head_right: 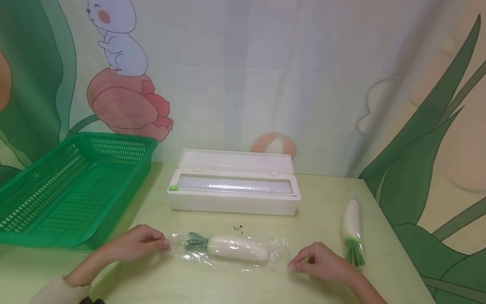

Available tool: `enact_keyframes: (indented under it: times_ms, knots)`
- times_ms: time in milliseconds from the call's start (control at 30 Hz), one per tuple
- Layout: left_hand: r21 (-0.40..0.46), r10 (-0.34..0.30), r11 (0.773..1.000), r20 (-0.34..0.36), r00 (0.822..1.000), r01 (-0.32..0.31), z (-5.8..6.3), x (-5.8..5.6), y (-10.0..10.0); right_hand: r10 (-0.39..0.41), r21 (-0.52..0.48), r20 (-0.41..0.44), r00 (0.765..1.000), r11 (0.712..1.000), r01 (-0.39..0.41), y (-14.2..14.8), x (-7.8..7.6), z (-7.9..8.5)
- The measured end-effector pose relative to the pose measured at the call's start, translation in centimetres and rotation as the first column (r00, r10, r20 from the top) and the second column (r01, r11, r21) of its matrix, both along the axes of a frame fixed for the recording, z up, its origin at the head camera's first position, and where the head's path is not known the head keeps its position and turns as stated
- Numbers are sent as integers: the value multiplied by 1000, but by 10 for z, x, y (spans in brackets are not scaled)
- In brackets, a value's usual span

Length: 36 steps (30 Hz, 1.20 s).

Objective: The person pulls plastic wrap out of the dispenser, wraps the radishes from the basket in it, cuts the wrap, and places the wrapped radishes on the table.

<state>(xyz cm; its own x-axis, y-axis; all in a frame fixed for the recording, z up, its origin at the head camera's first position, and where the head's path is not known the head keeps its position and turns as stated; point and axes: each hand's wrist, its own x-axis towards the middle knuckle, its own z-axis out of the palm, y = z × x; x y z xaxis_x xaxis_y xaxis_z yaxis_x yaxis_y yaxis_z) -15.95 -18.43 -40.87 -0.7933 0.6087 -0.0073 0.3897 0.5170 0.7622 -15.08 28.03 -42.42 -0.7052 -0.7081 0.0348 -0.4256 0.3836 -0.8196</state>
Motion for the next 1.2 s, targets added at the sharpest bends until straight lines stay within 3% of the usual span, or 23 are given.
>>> enact_keyframes:
  times_ms: [267,533,633,700,767,833,900,1067,1200]
  knots:
    - [-17,35,999,-17,999,-35,-2,-4,6,-80,80,-22,997,993,82,-4,-4,2]
    - [110,153,982,27,988,-155,-5,-7,6,-194,162,13,981,968,190,-6,-8,1]
    - [165,237,955,63,969,-245,-3,-6,7,-203,159,13,979,967,198,-4,-8,0]
    - [202,319,924,56,946,-324,-2,-5,8,-210,149,10,978,967,206,-3,-8,1]
    - [231,394,892,27,919,-389,0,-4,11,-230,142,-3,973,963,228,-3,-8,1]
    - [240,424,882,-29,905,-406,1,-4,14,-263,133,-28,964,955,264,-3,-8,3]
    - [224,417,893,-89,905,-390,1,-5,16,-312,128,-29,950,941,313,-5,-9,5]
    - [129,311,948,-202,929,-289,2,-9,22,-402,64,21,915,914,400,-11,-11,10]
    - [37,189,982,-273,943,-186,4,-13,25,-391,5,10,920,920,391,-15,-12,11]
